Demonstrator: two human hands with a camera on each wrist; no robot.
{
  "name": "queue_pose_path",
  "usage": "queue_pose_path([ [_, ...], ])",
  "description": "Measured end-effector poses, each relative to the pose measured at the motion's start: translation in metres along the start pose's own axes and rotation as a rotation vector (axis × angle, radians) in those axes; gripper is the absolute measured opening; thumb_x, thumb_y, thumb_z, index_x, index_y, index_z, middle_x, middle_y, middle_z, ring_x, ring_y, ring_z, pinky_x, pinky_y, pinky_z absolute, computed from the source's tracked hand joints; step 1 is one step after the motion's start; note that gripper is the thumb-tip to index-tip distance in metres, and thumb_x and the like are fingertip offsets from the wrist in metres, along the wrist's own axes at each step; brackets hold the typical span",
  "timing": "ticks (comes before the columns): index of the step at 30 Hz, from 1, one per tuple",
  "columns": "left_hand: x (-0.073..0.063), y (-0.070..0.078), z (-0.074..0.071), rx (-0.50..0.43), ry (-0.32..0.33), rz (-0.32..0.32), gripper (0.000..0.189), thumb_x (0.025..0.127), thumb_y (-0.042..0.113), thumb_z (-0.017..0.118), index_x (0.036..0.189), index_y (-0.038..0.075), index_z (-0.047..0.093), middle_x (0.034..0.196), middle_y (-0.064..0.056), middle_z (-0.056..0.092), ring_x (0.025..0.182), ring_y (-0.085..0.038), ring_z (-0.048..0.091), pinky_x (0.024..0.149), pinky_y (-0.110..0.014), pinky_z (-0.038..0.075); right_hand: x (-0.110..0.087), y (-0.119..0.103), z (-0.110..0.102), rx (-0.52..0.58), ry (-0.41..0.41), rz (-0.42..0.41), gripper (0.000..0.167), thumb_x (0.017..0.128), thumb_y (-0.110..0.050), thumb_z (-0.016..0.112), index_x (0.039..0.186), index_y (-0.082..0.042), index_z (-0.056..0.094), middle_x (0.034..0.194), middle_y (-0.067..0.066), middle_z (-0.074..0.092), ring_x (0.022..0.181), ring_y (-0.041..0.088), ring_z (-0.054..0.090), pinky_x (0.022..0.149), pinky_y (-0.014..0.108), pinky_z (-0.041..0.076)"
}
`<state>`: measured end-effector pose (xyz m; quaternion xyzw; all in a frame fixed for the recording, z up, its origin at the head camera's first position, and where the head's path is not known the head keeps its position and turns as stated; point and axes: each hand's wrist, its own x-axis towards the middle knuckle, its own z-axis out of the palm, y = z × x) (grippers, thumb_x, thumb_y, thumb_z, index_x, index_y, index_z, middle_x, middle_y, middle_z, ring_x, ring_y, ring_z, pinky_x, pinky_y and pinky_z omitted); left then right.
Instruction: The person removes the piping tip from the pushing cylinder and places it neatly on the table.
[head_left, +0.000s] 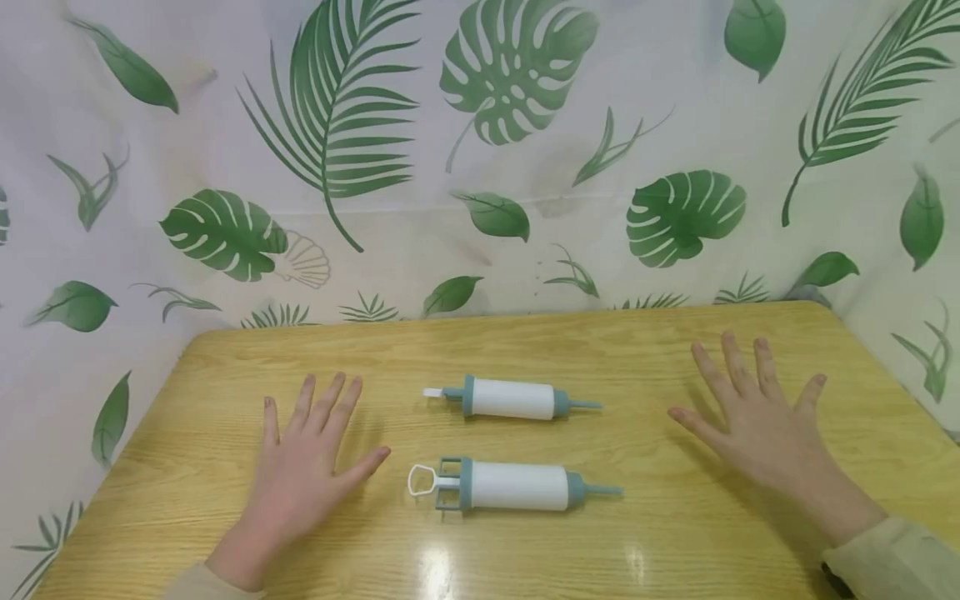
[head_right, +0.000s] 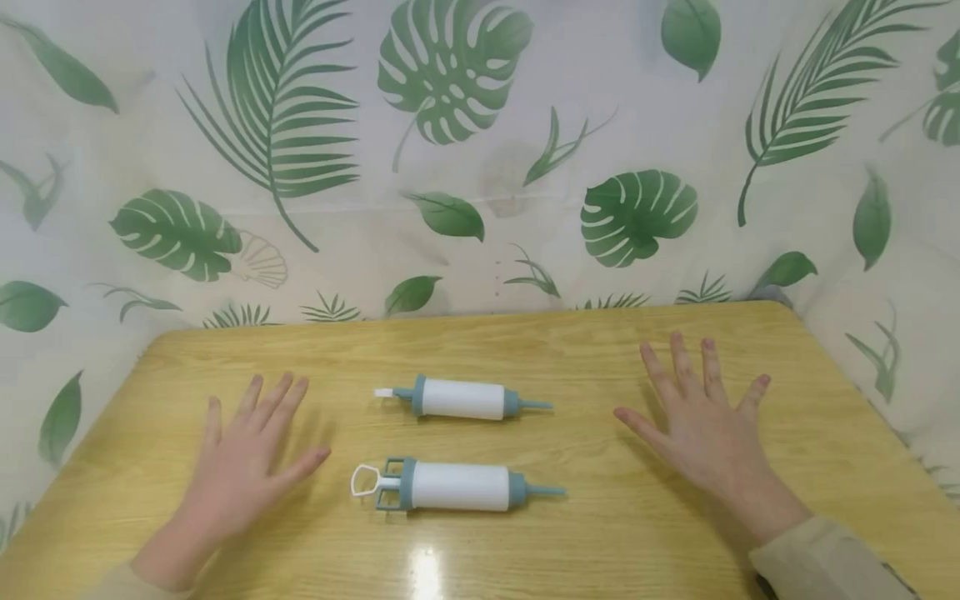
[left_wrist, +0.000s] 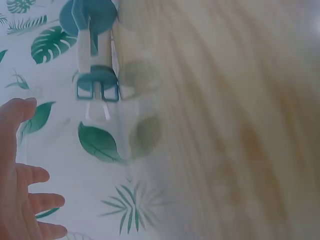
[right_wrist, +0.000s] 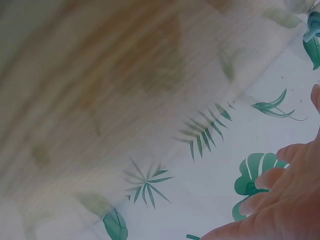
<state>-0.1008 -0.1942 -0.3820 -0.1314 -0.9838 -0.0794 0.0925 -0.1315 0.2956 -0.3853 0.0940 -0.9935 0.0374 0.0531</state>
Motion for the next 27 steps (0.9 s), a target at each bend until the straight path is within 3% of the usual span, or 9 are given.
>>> queue_pose_path([
  [6, -0.001, 0.019, 0.003, -0.068, 0.034, 0.057, 0.083, 0.088, 0.069, 0.044, 0.152, 0.021, 0.024, 0.154, -0.005, 0.028, 0.141, -0.035, 0.019, 0.111, -0.059, -0.003, -0.001, 0.0, 0.0, -0.018, -0.043, -0.025, 0.085, 0.092, -0.065, 0.04, 0.154, -0.022, 0.0, 0.157, 0.018, 0.005, 0.138, 0.039, -0.021, 0.083, 0.071, -0.028],
  [10, -0.001, 0.031, 0.007, -0.144, 0.054, 0.091, 0.081, 0.087, 0.067, 0.049, 0.151, 0.021, 0.029, 0.153, -0.006, 0.031, 0.139, -0.033, 0.025, 0.111, -0.061, 0.005, 0.0, 0.0, 0.001, -0.014, -0.06, -0.036, 0.084, 0.093, -0.065, 0.039, 0.154, -0.02, 0.004, 0.157, 0.018, 0.009, 0.138, 0.039, -0.02, 0.083, 0.071, -0.028],
  [14, 0.001, 0.042, 0.012, -0.26, 0.044, 0.126, 0.082, 0.087, 0.062, 0.056, 0.151, 0.019, 0.029, 0.153, -0.007, 0.031, 0.138, -0.031, 0.028, 0.11, -0.06, 0.015, 0.0, -0.002, 0.001, -0.008, -0.045, -0.055, 0.084, 0.093, -0.064, 0.041, 0.155, -0.02, 0.006, 0.157, 0.017, 0.01, 0.139, 0.038, -0.017, 0.086, 0.071, -0.026],
  [18, 0.005, 0.054, 0.016, -0.295, 0.065, 0.203, 0.081, 0.085, 0.058, 0.061, 0.148, 0.016, 0.034, 0.15, -0.005, 0.036, 0.136, -0.026, 0.033, 0.11, -0.055, 0.02, 0.0, -0.004, 0.001, -0.004, -0.001, -0.099, 0.081, 0.093, -0.061, 0.044, 0.154, -0.018, 0.013, 0.156, 0.017, 0.015, 0.141, 0.039, -0.01, 0.09, 0.073, -0.021],
  [21, 0.008, 0.064, 0.017, -0.287, 0.078, 0.278, 0.077, 0.085, 0.055, 0.063, 0.145, 0.014, 0.04, 0.146, -0.005, 0.042, 0.134, -0.024, 0.037, 0.111, -0.052, 0.02, 0.0, -0.011, 0.0, 0.042, 0.016, -0.147, 0.076, 0.094, -0.057, 0.047, 0.151, -0.012, 0.027, 0.154, 0.017, 0.023, 0.142, 0.04, -0.002, 0.097, 0.073, -0.012],
  [24, 0.011, 0.074, 0.018, -0.277, 0.069, 0.341, 0.073, 0.085, 0.053, 0.065, 0.142, 0.013, 0.044, 0.143, -0.003, 0.045, 0.132, -0.022, 0.039, 0.112, -0.05, 0.021, 0.001, -0.024, -0.001, 0.128, 0.041, -0.211, 0.068, 0.092, -0.053, 0.054, 0.142, -0.007, 0.045, 0.148, 0.017, 0.036, 0.14, 0.043, 0.015, 0.103, 0.071, 0.008],
  [27, 0.014, 0.082, 0.02, -0.277, 0.056, 0.388, 0.07, 0.085, 0.051, 0.066, 0.14, 0.014, 0.046, 0.14, 0.0, 0.047, 0.13, -0.019, 0.039, 0.112, -0.045, 0.023, 0.001, -0.04, -0.002, 0.246, 0.046, -0.266, 0.061, 0.09, -0.049, 0.061, 0.132, -0.006, 0.056, 0.14, 0.014, 0.049, 0.131, 0.041, 0.034, 0.1, 0.066, 0.027],
])
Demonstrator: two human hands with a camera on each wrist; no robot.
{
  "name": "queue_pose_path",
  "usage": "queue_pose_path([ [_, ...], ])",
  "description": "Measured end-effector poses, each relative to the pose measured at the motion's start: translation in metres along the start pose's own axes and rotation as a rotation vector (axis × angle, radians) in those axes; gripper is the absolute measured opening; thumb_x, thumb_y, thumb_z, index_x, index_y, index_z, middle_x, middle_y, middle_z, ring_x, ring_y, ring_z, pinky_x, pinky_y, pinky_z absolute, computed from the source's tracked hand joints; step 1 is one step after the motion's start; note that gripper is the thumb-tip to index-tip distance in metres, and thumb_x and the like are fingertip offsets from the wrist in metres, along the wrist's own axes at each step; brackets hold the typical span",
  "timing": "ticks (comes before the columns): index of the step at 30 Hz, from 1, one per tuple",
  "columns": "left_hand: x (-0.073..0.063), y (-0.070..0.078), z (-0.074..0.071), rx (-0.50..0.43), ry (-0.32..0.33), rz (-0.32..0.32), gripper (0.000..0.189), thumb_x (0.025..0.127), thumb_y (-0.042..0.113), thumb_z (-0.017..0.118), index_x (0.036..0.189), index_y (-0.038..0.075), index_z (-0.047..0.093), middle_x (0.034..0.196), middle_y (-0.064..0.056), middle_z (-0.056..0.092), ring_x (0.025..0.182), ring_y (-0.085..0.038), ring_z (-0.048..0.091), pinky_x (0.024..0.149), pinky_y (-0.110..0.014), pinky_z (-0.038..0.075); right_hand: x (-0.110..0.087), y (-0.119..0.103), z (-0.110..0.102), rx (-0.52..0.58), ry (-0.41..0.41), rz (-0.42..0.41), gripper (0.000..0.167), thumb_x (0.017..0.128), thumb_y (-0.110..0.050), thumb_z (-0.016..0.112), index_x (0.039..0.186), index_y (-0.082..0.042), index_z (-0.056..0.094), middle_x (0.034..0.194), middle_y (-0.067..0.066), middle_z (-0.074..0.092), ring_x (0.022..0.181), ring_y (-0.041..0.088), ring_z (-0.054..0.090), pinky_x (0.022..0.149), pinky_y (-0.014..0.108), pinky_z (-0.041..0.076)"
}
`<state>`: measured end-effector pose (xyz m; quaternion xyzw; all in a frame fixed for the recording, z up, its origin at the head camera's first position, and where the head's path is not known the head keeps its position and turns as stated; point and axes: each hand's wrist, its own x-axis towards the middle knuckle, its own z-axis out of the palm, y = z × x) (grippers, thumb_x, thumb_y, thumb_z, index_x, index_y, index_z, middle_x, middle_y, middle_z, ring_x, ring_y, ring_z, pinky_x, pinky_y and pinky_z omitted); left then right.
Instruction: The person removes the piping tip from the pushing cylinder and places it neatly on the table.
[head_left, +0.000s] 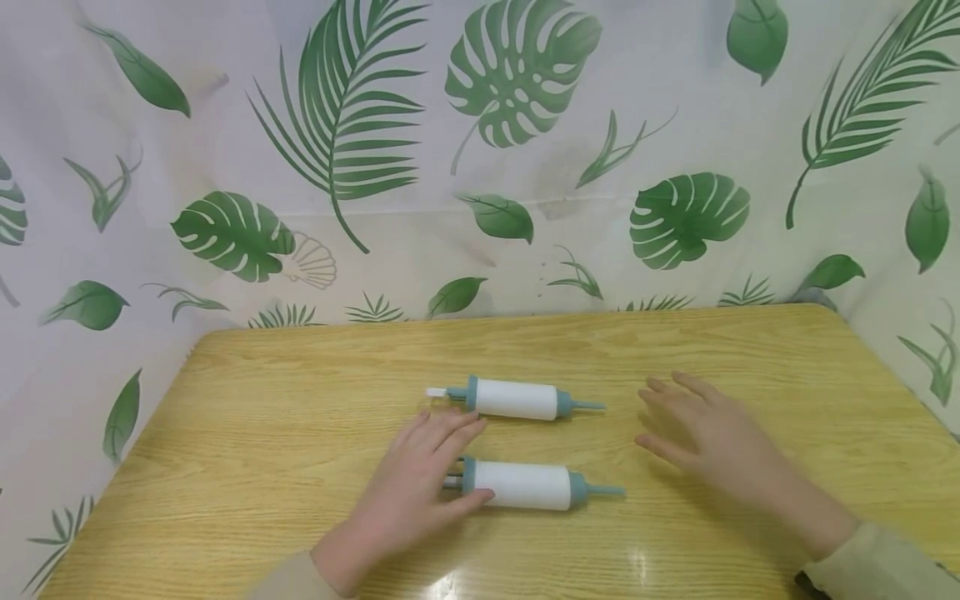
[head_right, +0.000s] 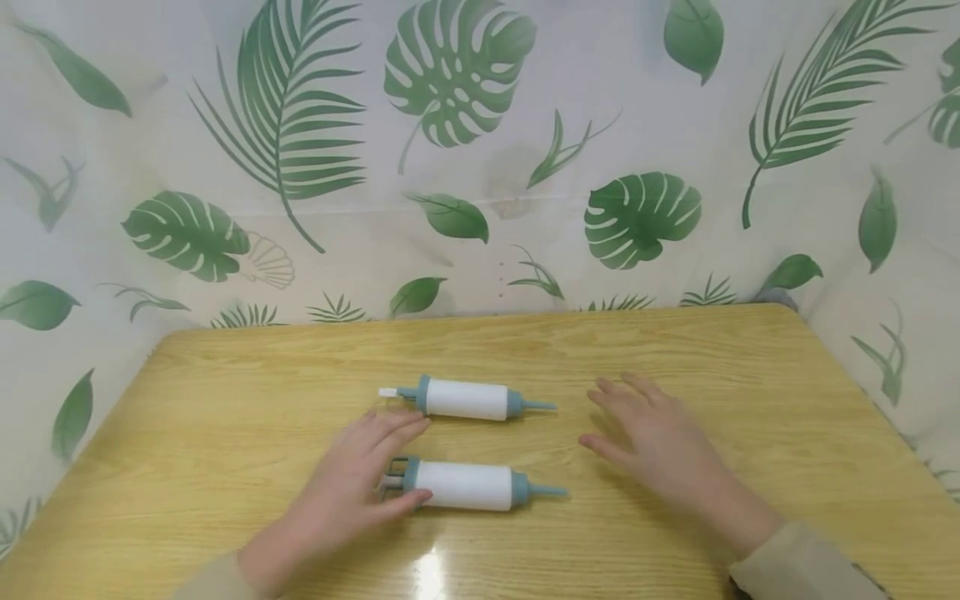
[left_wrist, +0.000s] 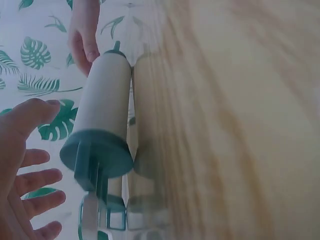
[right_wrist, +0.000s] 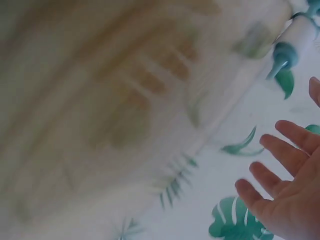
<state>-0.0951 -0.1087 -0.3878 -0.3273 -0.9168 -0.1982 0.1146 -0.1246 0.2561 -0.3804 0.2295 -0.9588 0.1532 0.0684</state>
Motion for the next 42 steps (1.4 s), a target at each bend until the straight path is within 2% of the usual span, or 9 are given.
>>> queue_pose_path([
  [3, 0.005, 0.004, 0.005, -0.017, 0.005, 0.039, 0.066, 0.084, 0.049, 0.068, 0.138, 0.015, 0.049, 0.137, 0.003, 0.049, 0.128, -0.016, 0.041, 0.11, -0.041, 0.028, 0.002, -0.015, 0.003, 0.151, -0.037, -0.019, 0.055, 0.089, -0.046, 0.064, 0.128, -0.008, 0.06, 0.131, 0.009, 0.057, 0.121, 0.035, 0.047, 0.096, 0.059, 0.038],
  [6, 0.01, 0.007, 0.007, -0.033, 0.006, 0.072, 0.064, 0.083, 0.047, 0.07, 0.136, 0.016, 0.05, 0.135, 0.004, 0.051, 0.125, -0.015, 0.043, 0.108, -0.039, 0.03, 0.003, -0.025, 0.005, 0.298, -0.126, -0.023, 0.051, 0.088, -0.045, 0.065, 0.125, -0.009, 0.061, 0.124, 0.006, 0.06, 0.112, 0.029, 0.053, 0.089, 0.047, 0.047],
  [9, 0.014, 0.008, 0.009, -0.037, -0.023, 0.091, 0.064, 0.082, 0.046, 0.071, 0.136, 0.018, 0.051, 0.134, 0.004, 0.052, 0.123, -0.015, 0.045, 0.107, -0.038, 0.032, 0.005, -0.032, 0.006, 0.41, -0.224, -0.023, 0.051, 0.086, -0.044, 0.067, 0.124, -0.009, 0.061, 0.121, 0.003, 0.061, 0.104, 0.024, 0.056, 0.08, 0.036, 0.051],
  [11, 0.017, 0.009, 0.011, -0.042, -0.041, 0.105, 0.064, 0.082, 0.046, 0.072, 0.135, 0.018, 0.052, 0.134, 0.004, 0.052, 0.122, -0.015, 0.046, 0.105, -0.038, 0.033, 0.007, -0.035, 0.007, 0.454, -0.273, -0.018, 0.054, 0.084, -0.044, 0.069, 0.123, -0.009, 0.06, 0.119, 0.003, 0.061, 0.101, 0.023, 0.056, 0.078, 0.031, 0.052],
  [18, 0.026, 0.01, 0.019, -0.062, -0.067, 0.17, 0.061, 0.079, 0.044, 0.075, 0.131, 0.018, 0.056, 0.129, 0.004, 0.056, 0.115, -0.014, 0.052, 0.099, -0.034, 0.041, 0.012, -0.042, 0.015, 0.479, -0.337, -0.072, 0.056, 0.077, -0.043, 0.076, 0.116, -0.007, 0.062, 0.107, -0.001, 0.063, 0.09, 0.015, 0.058, 0.074, 0.028, 0.052],
  [25, 0.033, 0.01, 0.024, -0.06, -0.099, 0.247, 0.061, 0.075, 0.039, 0.08, 0.129, 0.018, 0.059, 0.127, 0.004, 0.058, 0.112, -0.012, 0.055, 0.097, -0.028, 0.042, 0.016, -0.045, 0.02, 0.496, -0.396, -0.119, 0.051, 0.08, -0.043, 0.073, 0.114, -0.006, 0.063, 0.101, -0.006, 0.064, 0.085, 0.011, 0.059, 0.072, 0.028, 0.052],
  [29, 0.034, 0.01, 0.025, -0.082, -0.133, 0.24, 0.057, 0.077, 0.038, 0.079, 0.128, 0.02, 0.06, 0.124, 0.006, 0.058, 0.111, -0.011, 0.054, 0.097, -0.026, 0.042, 0.017, -0.048, 0.02, 0.469, -0.382, -0.131, 0.051, 0.081, -0.045, 0.072, 0.114, -0.007, 0.063, 0.099, -0.007, 0.063, 0.084, 0.008, 0.058, 0.071, 0.027, 0.051],
  [36, 0.037, 0.011, 0.028, -0.093, -0.211, 0.219, 0.047, 0.083, 0.037, 0.073, 0.126, 0.02, 0.061, 0.12, 0.006, 0.061, 0.107, -0.009, 0.056, 0.093, -0.023, 0.043, 0.018, -0.052, 0.024, 0.46, -0.348, -0.199, 0.044, 0.087, -0.036, 0.07, 0.118, -0.005, 0.066, 0.096, -0.01, 0.06, 0.078, 0.006, 0.052, 0.066, 0.024, 0.047],
  [42, 0.038, 0.011, 0.031, -0.184, -0.222, 0.193, 0.045, 0.084, 0.031, 0.074, 0.125, 0.017, 0.063, 0.119, 0.004, 0.063, 0.107, -0.009, 0.057, 0.094, -0.021, 0.043, 0.018, -0.052, 0.027, 0.454, -0.34, -0.2, 0.036, 0.087, -0.036, 0.07, 0.112, -0.01, 0.068, 0.093, -0.013, 0.059, 0.077, 0.005, 0.051, 0.064, 0.023, 0.047],
])
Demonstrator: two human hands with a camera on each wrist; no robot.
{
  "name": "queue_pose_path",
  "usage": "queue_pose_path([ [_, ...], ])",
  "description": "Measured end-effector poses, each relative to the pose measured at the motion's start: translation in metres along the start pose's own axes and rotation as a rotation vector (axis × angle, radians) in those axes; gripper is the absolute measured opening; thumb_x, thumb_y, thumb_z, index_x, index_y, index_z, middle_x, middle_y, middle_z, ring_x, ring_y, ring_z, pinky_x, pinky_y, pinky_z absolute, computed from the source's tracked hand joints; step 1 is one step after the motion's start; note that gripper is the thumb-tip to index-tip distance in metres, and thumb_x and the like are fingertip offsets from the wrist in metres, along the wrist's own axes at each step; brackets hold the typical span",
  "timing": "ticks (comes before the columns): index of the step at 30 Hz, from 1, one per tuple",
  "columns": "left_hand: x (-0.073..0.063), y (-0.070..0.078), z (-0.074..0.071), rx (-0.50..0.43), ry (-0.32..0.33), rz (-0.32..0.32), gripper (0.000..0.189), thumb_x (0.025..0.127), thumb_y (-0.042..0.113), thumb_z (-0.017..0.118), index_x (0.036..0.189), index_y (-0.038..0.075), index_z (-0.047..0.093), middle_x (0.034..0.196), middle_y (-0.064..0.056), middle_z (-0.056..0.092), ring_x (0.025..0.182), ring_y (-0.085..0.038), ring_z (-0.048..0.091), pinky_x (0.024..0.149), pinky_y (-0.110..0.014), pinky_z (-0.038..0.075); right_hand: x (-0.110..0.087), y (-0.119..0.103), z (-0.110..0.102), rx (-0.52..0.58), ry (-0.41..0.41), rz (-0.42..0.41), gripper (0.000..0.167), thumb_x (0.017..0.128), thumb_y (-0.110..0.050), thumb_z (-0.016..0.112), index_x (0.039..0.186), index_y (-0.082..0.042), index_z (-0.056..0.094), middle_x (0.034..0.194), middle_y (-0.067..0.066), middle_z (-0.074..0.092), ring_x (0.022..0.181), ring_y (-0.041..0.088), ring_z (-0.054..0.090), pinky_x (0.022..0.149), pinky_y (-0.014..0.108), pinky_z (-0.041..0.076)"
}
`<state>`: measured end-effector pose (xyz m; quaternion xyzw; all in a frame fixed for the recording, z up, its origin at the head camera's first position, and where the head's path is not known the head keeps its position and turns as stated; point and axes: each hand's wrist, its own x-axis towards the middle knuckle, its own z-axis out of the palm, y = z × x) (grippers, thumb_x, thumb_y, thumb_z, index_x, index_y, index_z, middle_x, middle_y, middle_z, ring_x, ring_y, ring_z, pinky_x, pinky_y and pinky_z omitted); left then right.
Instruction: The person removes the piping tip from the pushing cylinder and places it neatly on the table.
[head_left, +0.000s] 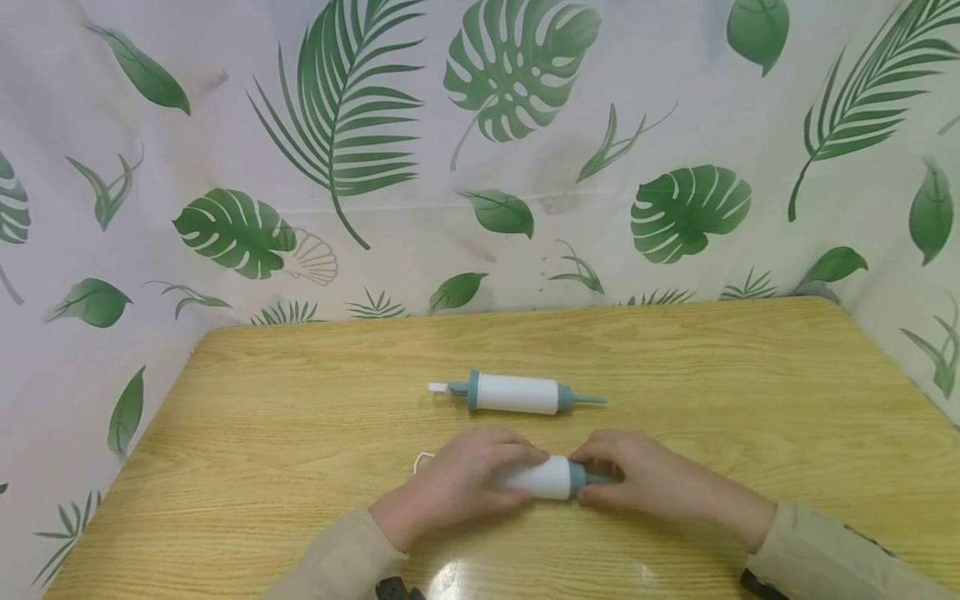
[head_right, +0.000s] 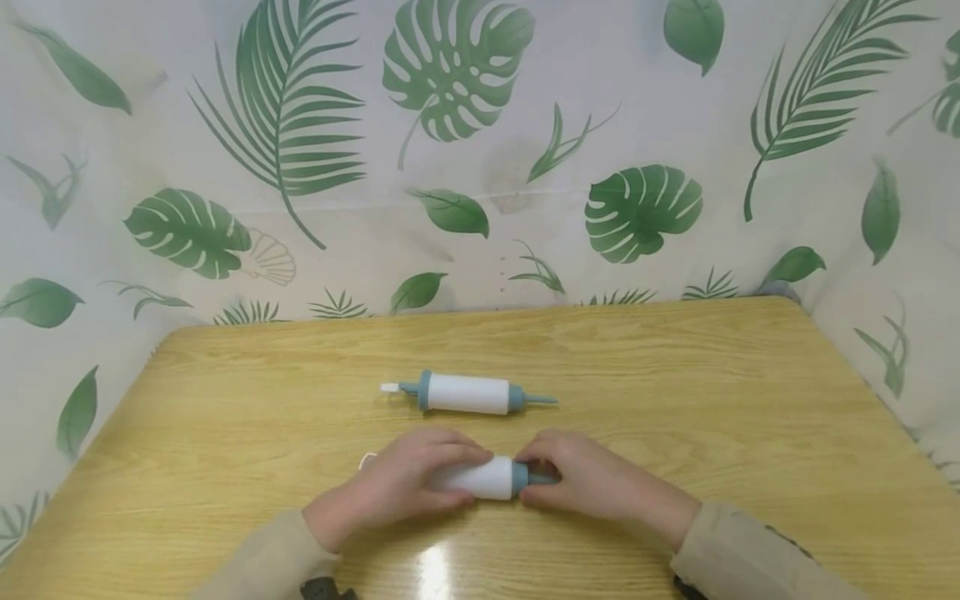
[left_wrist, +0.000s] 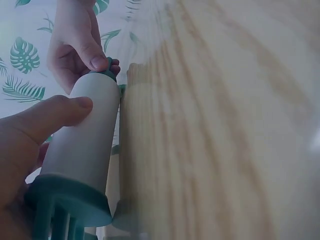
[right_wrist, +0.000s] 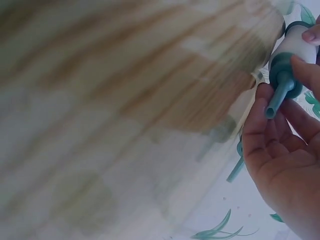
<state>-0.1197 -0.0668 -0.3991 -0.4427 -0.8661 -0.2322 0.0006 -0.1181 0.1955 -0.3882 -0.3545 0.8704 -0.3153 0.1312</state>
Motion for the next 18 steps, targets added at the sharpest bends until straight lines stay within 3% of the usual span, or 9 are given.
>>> queue_pose_path([
  [6, 0.001, -0.0031, 0.0022, -0.112, 0.017, 0.003, 0.043, 0.082, 0.025, 0.076, 0.123, 0.015, 0.065, 0.119, 0.003, 0.063, 0.108, -0.008, 0.057, 0.094, -0.016, 0.041, 0.0015, -0.0012, 0.001, -0.044, 0.011, 0.001, 0.024, 0.086, -0.034, 0.071, 0.103, -0.017, 0.066, 0.088, -0.014, 0.055, 0.075, 0.005, 0.049, 0.063, 0.022, 0.045],
  [12, 0.0009, -0.0033, 0.0017, -0.123, 0.01, -0.006, 0.043, 0.082, 0.026, 0.076, 0.122, 0.015, 0.066, 0.12, 0.002, 0.063, 0.11, -0.008, 0.057, 0.094, -0.017, 0.041, 0.0029, -0.0033, 0.0028, -0.06, 0.017, -0.01, 0.016, 0.085, -0.027, 0.073, 0.094, -0.02, 0.062, 0.083, -0.013, 0.052, 0.071, 0.004, 0.048, 0.06, 0.022, 0.045],
  [18, -0.0004, -0.0019, 0.0022, -0.155, 0.016, -0.001, 0.043, 0.082, 0.024, 0.077, 0.122, 0.013, 0.066, 0.12, 0.001, 0.063, 0.11, -0.009, 0.056, 0.096, -0.017, 0.04, 0.0032, -0.0036, 0.0055, -0.017, -0.012, 0.017, 0.019, 0.083, -0.024, 0.073, 0.092, -0.021, 0.056, 0.079, -0.012, 0.052, 0.07, 0.006, 0.048, 0.06, 0.023, 0.045],
])
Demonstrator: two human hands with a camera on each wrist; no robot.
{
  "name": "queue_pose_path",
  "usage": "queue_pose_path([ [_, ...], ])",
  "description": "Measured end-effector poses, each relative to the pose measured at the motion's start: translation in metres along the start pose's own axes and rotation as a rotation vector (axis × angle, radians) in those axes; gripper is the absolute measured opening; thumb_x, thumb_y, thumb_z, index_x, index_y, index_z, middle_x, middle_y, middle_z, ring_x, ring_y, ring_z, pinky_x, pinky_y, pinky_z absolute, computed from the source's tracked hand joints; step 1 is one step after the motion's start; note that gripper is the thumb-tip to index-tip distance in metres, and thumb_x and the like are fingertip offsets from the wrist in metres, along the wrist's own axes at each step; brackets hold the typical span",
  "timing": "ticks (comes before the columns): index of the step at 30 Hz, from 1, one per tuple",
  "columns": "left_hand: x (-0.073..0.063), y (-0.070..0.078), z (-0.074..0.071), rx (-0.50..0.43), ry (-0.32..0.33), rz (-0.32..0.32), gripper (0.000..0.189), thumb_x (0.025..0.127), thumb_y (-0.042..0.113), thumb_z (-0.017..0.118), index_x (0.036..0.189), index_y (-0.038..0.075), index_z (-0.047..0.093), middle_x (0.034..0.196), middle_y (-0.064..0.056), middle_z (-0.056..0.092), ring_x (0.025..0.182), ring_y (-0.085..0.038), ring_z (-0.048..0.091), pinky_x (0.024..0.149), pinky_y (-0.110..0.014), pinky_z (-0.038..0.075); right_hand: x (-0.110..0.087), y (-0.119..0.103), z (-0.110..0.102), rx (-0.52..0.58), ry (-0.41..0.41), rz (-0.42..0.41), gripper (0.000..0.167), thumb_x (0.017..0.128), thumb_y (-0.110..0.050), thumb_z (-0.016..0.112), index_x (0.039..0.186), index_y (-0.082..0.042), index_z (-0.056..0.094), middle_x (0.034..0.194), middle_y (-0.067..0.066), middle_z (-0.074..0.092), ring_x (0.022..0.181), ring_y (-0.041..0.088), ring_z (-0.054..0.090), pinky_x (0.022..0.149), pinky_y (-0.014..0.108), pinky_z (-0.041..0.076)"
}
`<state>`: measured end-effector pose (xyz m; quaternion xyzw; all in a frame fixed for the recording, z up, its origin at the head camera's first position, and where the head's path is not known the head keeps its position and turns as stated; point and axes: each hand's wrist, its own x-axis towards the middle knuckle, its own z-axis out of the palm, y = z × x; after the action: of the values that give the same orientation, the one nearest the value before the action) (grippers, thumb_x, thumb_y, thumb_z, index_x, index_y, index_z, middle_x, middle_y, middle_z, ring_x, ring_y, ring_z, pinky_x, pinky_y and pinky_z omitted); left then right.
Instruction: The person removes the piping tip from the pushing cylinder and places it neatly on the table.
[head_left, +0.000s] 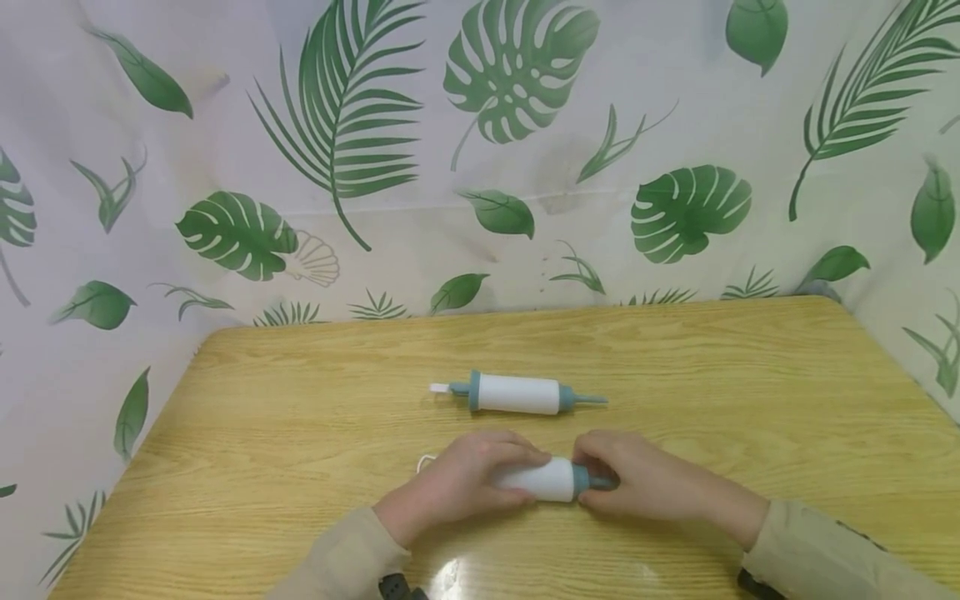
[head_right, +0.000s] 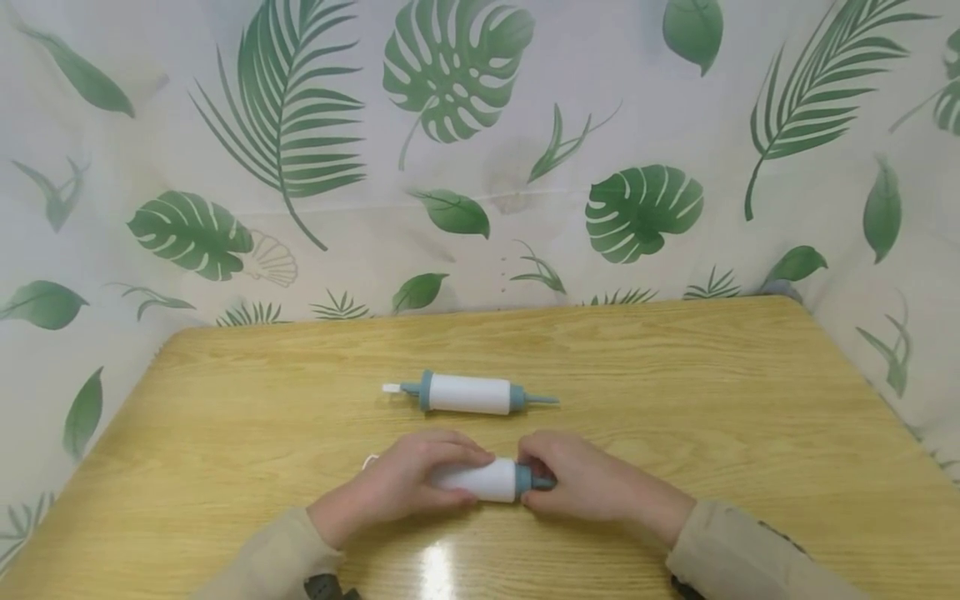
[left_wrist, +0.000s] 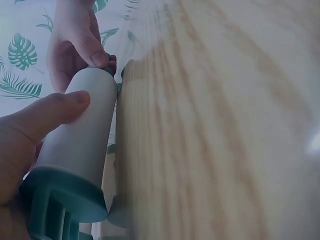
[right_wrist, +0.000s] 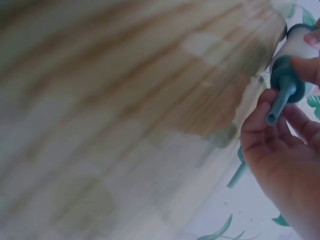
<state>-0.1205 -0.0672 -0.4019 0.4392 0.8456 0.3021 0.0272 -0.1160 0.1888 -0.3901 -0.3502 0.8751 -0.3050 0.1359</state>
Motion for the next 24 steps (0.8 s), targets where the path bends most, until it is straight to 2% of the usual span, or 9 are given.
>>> queue_pose_path([
  [4, -0.002, 0.0002, 0.0016, 0.01, 0.012, 0.008, 0.046, 0.078, 0.023, 0.08, 0.121, 0.012, 0.066, 0.118, 0.0, 0.064, 0.108, -0.009, 0.057, 0.096, -0.017, 0.04, -0.0022, -0.0003, 0.0004, 0.048, -0.041, 0.039, 0.023, 0.087, -0.031, 0.069, 0.102, -0.018, 0.057, 0.087, -0.011, 0.055, 0.077, 0.006, 0.051, 0.066, 0.025, 0.047],
  [8, -0.0035, 0.0, 0.0018, 0.028, -0.007, -0.008, 0.052, 0.075, 0.022, 0.082, 0.123, 0.012, 0.064, 0.118, -0.001, 0.063, 0.107, -0.01, 0.057, 0.095, -0.018, 0.041, -0.0035, -0.001, 0.0003, 0.045, -0.048, 0.051, 0.029, 0.089, -0.04, 0.065, 0.106, -0.017, 0.059, 0.093, -0.011, 0.057, 0.082, 0.007, 0.052, 0.07, 0.027, 0.047],
  [13, -0.0045, 0.0006, 0.0004, 0.003, -0.001, -0.036, 0.052, 0.075, 0.02, 0.082, 0.123, 0.013, 0.064, 0.116, 0.001, 0.064, 0.106, -0.009, 0.057, 0.092, -0.018, 0.043, -0.002, -0.0002, 0.0012, 0.05, -0.014, -0.015, 0.023, 0.09, -0.039, 0.064, 0.101, -0.019, 0.06, 0.09, -0.014, 0.058, 0.079, 0.004, 0.053, 0.068, 0.025, 0.048],
  [24, 0.0001, 0.0051, -0.0079, -0.053, 0.024, -0.062, 0.05, 0.071, 0.015, 0.084, 0.118, 0.013, 0.067, 0.114, 0.002, 0.067, 0.102, -0.007, 0.059, 0.088, -0.018, 0.045, -0.0032, -0.005, -0.0046, 0.013, 0.068, -0.121, 0.024, 0.088, -0.036, 0.067, 0.099, -0.016, 0.061, 0.089, -0.013, 0.059, 0.074, 0.002, 0.05, 0.062, 0.023, 0.046],
])
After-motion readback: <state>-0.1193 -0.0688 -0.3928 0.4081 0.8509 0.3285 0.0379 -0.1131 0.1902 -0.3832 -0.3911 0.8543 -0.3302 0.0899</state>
